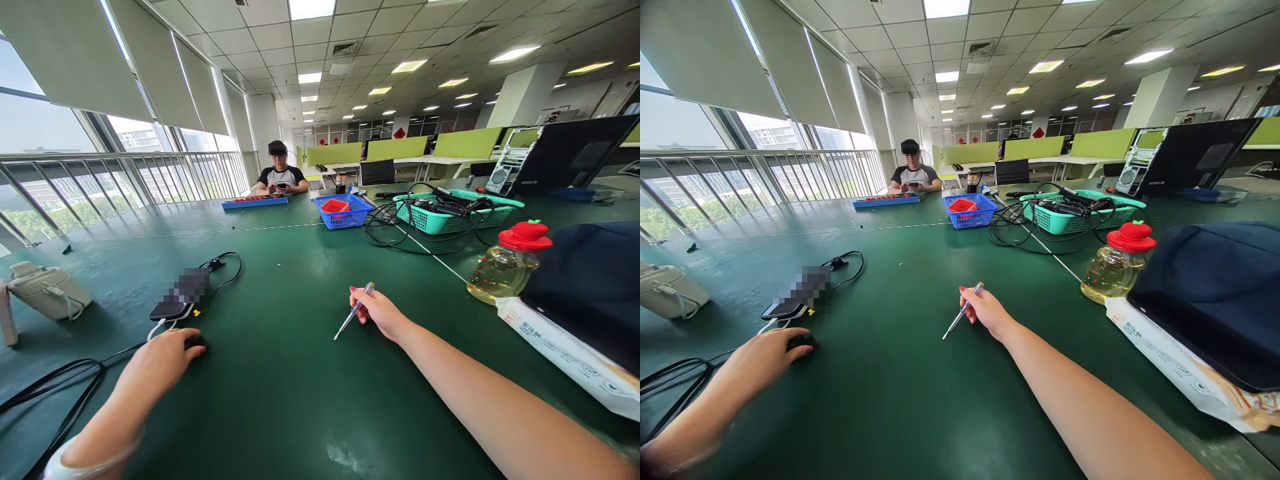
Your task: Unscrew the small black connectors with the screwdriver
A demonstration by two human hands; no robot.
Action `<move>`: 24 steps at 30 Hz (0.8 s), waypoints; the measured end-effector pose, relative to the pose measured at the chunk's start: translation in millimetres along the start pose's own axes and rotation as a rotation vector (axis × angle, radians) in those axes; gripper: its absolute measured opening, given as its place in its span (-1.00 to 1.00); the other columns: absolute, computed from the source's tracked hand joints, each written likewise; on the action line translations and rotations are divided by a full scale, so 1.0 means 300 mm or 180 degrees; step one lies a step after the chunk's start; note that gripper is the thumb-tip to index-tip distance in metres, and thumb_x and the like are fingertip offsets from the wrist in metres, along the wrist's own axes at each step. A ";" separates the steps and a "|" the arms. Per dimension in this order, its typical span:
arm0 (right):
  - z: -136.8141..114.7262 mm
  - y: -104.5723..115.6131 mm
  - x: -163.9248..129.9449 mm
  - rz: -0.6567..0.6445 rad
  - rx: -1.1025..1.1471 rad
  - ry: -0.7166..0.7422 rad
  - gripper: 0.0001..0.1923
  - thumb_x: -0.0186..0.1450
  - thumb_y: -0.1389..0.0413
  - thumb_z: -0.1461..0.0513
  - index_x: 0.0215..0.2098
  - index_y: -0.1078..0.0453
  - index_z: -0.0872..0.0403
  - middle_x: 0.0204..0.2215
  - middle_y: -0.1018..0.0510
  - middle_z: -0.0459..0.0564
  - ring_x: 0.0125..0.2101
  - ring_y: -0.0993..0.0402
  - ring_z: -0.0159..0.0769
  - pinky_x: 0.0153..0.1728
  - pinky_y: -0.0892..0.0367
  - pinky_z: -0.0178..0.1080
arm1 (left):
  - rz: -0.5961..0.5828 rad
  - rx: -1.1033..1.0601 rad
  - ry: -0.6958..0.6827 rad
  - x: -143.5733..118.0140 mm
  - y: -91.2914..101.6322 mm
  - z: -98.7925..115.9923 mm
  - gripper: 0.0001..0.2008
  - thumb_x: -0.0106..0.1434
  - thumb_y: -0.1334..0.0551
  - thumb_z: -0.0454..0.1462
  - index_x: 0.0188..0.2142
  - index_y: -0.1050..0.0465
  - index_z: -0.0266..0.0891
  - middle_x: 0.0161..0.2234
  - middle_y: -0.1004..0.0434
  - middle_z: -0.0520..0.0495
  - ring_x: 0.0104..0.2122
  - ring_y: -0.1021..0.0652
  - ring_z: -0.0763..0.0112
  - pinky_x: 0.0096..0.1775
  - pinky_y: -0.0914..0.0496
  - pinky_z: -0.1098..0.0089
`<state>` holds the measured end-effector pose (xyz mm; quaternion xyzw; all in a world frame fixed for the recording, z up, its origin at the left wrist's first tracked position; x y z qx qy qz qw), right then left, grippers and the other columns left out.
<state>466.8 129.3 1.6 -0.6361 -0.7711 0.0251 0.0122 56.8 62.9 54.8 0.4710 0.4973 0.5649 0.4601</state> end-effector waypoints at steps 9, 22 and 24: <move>-0.010 0.039 -0.002 0.0484 0.0140 0.0506 -0.44 0.05 -0.25 -0.23 -0.32 -0.52 0.07 -0.56 -0.45 -0.10 -0.66 -0.20 -0.46 -0.60 -0.15 -0.29 | -0.0153 -0.0542 -0.1588 0.017 0.006 0.670 -0.59 0.21 -0.29 -0.12 0.06 -0.45 -0.05 -0.11 -0.60 -0.10 -0.08 -0.56 0.14 -0.06 -0.41 0.27; -0.089 0.016 -0.071 0.0827 -0.1342 0.1434 -0.59 0.33 -0.02 -0.09 -0.45 -0.36 0.03 -0.56 -0.36 -0.07 -0.53 -0.26 -0.32 -0.49 -0.20 -0.24 | -0.0133 -0.1549 -0.1957 0.141 -0.175 0.790 -0.48 0.12 -0.38 -0.17 0.09 -0.42 -0.12 -0.10 -0.57 -0.12 0.00 -0.47 0.15 0.05 -0.37 0.20; -0.113 -0.007 -0.098 0.0728 -0.1716 0.1774 -0.65 0.38 0.03 0.02 -0.45 -0.35 0.03 -0.53 -0.42 -0.04 -0.50 -0.32 -0.29 -0.43 -0.24 -0.23 | -0.0173 -0.1725 -0.1892 0.153 -0.187 0.780 -0.53 0.11 -0.39 -0.17 0.03 -0.47 -0.12 -0.10 -0.58 -0.09 0.00 -0.47 0.15 0.06 -0.37 0.20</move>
Point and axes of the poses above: each hand's wrist, its own x-axis towards the middle knuckle, its own y-axis out of the back of the hand, z = x × y, the point moved 4 cm from there along x, towards the middle knuckle
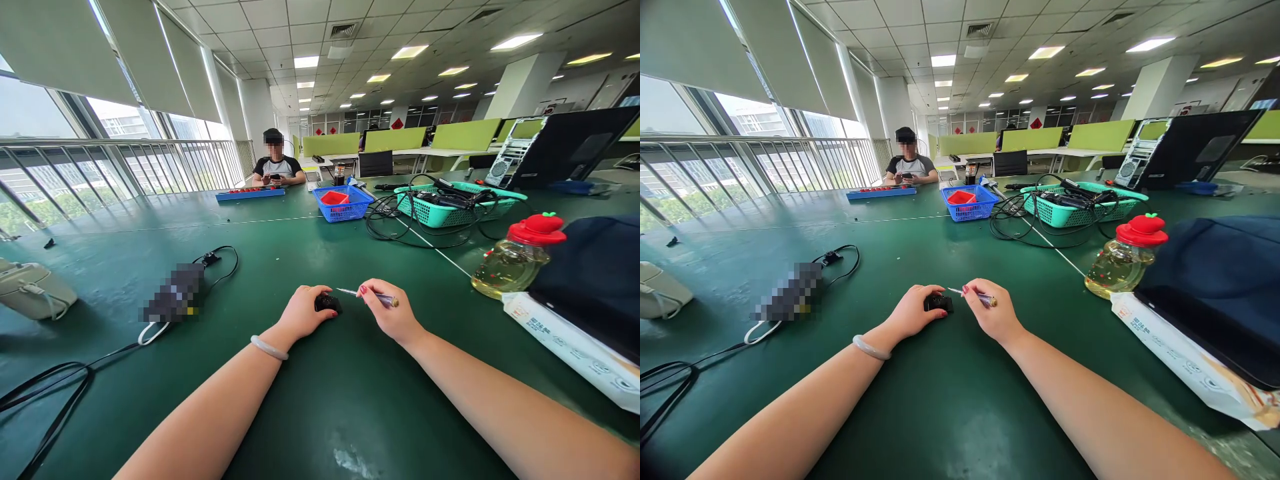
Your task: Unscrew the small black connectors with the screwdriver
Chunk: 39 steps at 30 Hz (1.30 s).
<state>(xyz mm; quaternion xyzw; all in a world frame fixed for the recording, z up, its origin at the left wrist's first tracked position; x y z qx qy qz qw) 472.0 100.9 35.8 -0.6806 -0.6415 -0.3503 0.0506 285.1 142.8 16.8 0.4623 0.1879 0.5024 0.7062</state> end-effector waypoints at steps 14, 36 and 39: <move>-0.143 -0.063 -0.064 -0.0779 -0.1251 0.2233 -0.83 0.26 0.03 0.37 -0.27 -0.35 0.05 -0.51 -0.47 -0.08 -0.50 -0.26 -0.32 -0.41 -0.15 -0.25 | 0.0079 -0.0054 -0.0154 0.005 -0.020 0.010 -0.71 0.14 -0.29 -0.23 -0.11 -0.56 -0.14 -0.14 -0.61 -0.05 -0.05 -0.47 0.15 0.03 -0.37 0.18; -0.163 -0.074 -0.073 -0.1104 -0.1944 0.2697 -0.84 0.19 0.01 0.37 -0.51 -0.31 0.06 -0.60 -0.31 -0.10 -0.53 -0.10 -0.33 -0.44 -0.05 -0.25 | 0.0150 0.0070 -0.0133 0.007 -0.030 0.003 -0.67 0.13 -0.33 -0.20 -0.08 -0.54 -0.17 -0.08 -0.57 -0.09 0.02 -0.43 0.13 0.11 -0.32 0.14; -0.159 -0.073 -0.073 -0.1112 -0.1952 0.2678 -0.83 0.19 0.01 0.36 -0.52 -0.31 0.06 -0.60 -0.30 -0.10 -0.53 -0.10 -0.34 -0.44 -0.04 -0.25 | 0.0140 0.0087 -0.0082 0.008 -0.033 -0.004 -0.69 0.13 -0.34 -0.18 -0.11 -0.55 -0.16 0.00 -0.51 -0.11 0.08 -0.39 0.12 0.16 -0.27 0.12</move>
Point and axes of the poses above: each hand's wrist, its own x-axis towards the middle knuckle, its own y-axis out of the back of the hand, z = x × y, the point moved 4 cm from there along x, towards the middle knuckle
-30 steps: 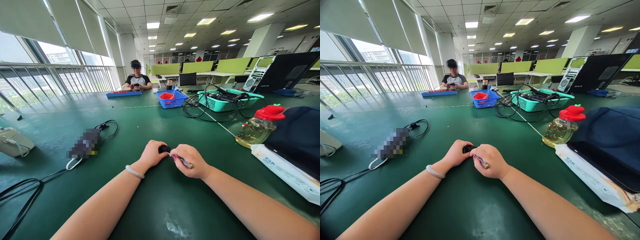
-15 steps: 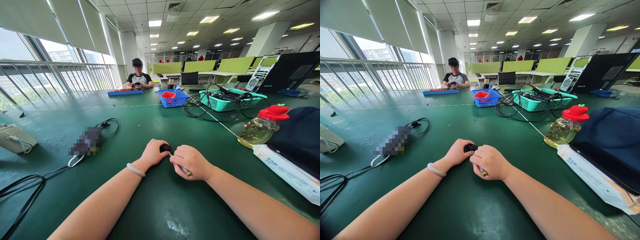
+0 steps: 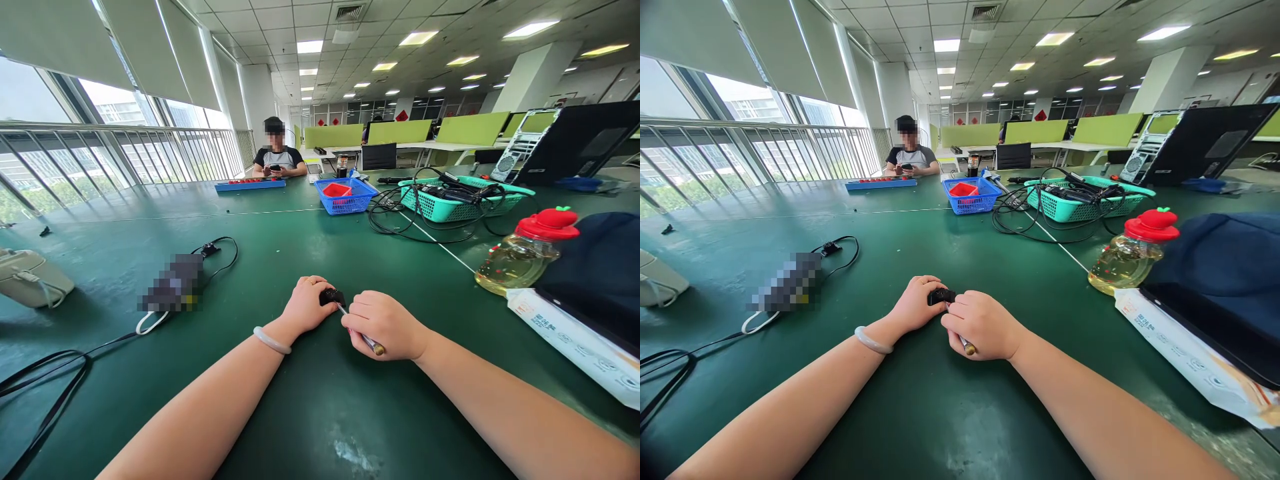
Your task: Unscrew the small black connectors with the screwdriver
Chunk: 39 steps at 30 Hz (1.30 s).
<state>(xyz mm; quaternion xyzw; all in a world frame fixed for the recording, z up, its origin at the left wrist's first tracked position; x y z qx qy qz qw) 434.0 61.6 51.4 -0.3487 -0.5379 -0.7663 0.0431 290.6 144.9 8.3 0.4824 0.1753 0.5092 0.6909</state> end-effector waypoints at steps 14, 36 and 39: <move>-0.043 -0.055 0.002 -0.0782 -0.0075 -0.0081 -0.84 0.24 -0.17 0.23 -0.49 -0.39 0.07 -0.52 -0.44 -0.06 -0.48 -0.29 -0.32 -0.40 -0.12 -0.24 | -0.0071 0.0050 0.0083 0.000 -0.003 -0.003 -0.67 0.16 -0.31 -0.17 -0.09 -0.55 -0.19 0.06 -0.45 -0.17 0.13 -0.33 0.08 0.20 -0.22 0.10; -0.001 -0.016 -0.001 0.0081 0.0110 -0.0494 -0.65 0.36 -0.01 0.24 -0.59 -0.34 0.08 -0.64 -0.29 -0.12 -0.60 -0.08 -0.41 -0.49 0.02 -0.29 | -0.0066 0.0133 -0.0050 -0.005 -0.003 -0.001 -0.71 0.17 -0.30 -0.18 -0.10 -0.51 -0.15 0.04 -0.46 -0.13 0.10 -0.36 0.09 0.17 -0.27 0.09; -0.002 -0.018 -0.001 0.0046 0.0063 -0.0442 -0.64 0.36 -0.01 0.24 -0.60 -0.32 0.08 -0.64 -0.29 -0.13 -0.59 -0.08 -0.40 -0.49 0.03 -0.28 | -0.0074 0.0151 -0.0041 -0.004 -0.002 0.000 -0.71 0.17 -0.30 -0.19 -0.10 -0.51 -0.17 0.03 -0.47 -0.13 0.10 -0.36 0.09 0.17 -0.27 0.09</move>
Point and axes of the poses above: each hand's wrist, its own x-axis towards the middle knuckle, its own y-axis out of the back of the hand, z = x × y, the point moved 4 cm from there along x, towards the middle knuckle
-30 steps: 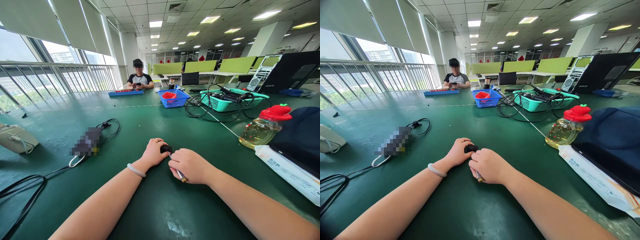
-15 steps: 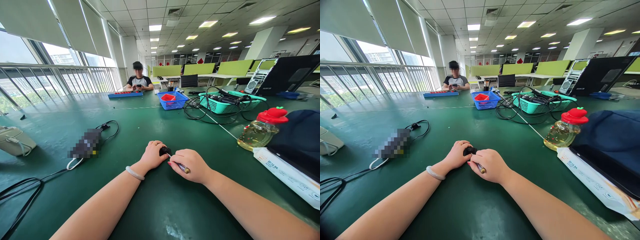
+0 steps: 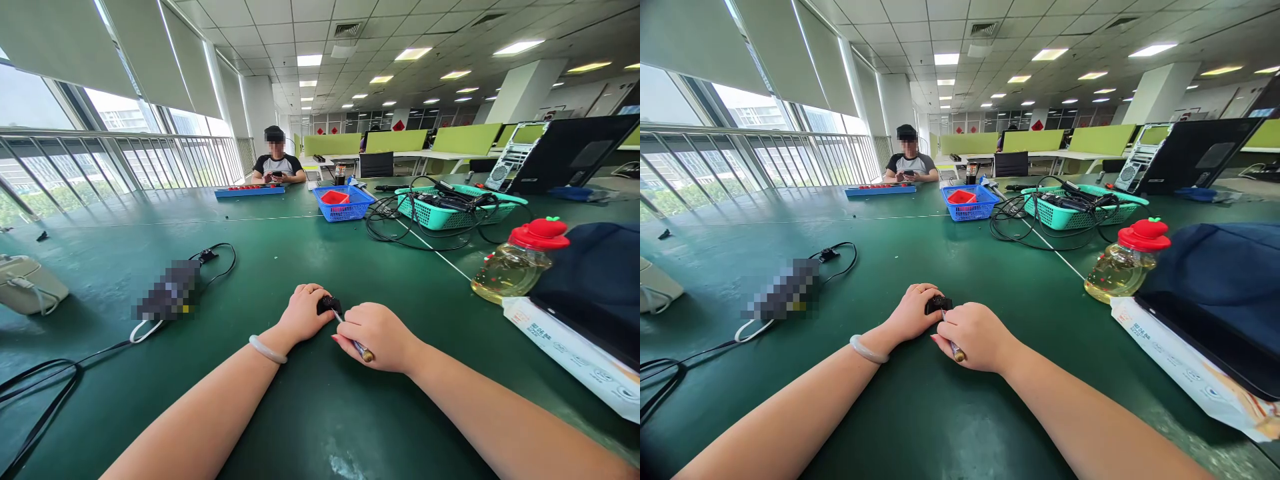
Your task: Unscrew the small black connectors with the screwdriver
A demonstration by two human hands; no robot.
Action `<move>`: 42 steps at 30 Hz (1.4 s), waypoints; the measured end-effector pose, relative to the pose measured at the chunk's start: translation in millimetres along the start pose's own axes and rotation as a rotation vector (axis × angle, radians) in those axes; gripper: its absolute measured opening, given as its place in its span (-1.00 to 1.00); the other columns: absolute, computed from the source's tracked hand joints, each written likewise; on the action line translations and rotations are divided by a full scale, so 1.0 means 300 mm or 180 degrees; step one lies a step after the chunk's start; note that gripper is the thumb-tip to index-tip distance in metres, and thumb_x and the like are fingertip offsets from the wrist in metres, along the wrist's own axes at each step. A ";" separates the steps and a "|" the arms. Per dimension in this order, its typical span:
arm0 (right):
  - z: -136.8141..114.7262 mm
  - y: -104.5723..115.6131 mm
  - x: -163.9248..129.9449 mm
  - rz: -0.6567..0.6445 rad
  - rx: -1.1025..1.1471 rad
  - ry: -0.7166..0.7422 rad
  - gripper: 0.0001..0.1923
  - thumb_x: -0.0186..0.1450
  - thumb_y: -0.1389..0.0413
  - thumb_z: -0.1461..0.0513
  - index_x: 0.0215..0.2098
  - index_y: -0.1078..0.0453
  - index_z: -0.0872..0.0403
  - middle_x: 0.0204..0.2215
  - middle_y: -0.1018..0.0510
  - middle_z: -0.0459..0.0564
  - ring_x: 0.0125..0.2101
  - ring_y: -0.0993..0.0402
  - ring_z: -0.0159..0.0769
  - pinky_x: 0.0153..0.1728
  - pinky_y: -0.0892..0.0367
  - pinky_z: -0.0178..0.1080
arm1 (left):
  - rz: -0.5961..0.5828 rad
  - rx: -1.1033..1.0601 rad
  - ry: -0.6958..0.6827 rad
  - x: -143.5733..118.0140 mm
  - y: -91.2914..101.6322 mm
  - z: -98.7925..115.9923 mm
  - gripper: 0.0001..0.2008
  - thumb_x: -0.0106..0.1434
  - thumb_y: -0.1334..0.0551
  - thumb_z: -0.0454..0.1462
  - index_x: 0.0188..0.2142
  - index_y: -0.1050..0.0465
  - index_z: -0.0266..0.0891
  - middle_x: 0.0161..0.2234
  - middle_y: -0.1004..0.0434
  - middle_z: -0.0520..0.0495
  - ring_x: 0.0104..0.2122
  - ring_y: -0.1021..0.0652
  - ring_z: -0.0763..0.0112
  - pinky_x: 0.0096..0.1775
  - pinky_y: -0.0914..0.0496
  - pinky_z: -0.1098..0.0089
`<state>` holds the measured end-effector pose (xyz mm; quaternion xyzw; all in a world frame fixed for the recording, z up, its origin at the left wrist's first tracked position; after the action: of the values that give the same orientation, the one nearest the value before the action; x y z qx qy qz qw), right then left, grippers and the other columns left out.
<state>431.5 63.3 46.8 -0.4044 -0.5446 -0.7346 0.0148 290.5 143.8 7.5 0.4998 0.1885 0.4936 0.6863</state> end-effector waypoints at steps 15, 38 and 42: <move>-0.005 0.003 0.000 0.0075 -0.0118 0.0174 -0.64 0.37 0.01 0.26 -0.60 -0.32 0.08 -0.64 -0.29 -0.13 -0.58 -0.08 -0.40 -0.48 0.03 -0.28 | 0.0024 0.0026 -0.0029 0.002 -0.004 -0.002 -0.72 0.17 -0.29 -0.20 -0.11 -0.51 -0.17 0.01 -0.48 -0.12 0.07 -0.38 0.10 0.16 -0.29 0.10; -0.005 -0.003 -0.002 0.0023 -0.0155 0.0137 -0.65 0.36 0.01 0.27 -0.60 -0.31 0.08 -0.64 -0.28 -0.13 -0.59 -0.08 -0.39 -0.48 0.03 -0.28 | 0.0024 0.0023 -0.0042 0.000 -0.002 -0.001 -0.72 0.17 -0.28 -0.20 -0.11 -0.50 -0.16 0.02 -0.47 -0.13 0.08 -0.37 0.11 0.15 -0.28 0.10; -0.004 0.001 0.000 0.0037 -0.0156 0.0126 -0.65 0.36 0.00 0.27 -0.59 -0.31 0.08 -0.64 -0.28 -0.13 -0.58 -0.10 -0.39 -0.48 0.02 -0.28 | 0.0029 0.0006 -0.0056 0.000 -0.001 0.000 -0.73 0.17 -0.28 -0.19 -0.11 -0.50 -0.15 0.02 -0.47 -0.12 0.08 -0.38 0.11 0.15 -0.28 0.09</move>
<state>430.9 62.2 47.1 -0.3932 -0.5236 -0.7555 0.0199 290.6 143.9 7.1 0.5056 0.1807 0.4921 0.6852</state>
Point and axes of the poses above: each hand's wrist, its own x-axis towards the middle knuckle, its own y-axis out of the back of the hand, z = x × y, the point moved 4 cm from there along x, towards the middle knuckle
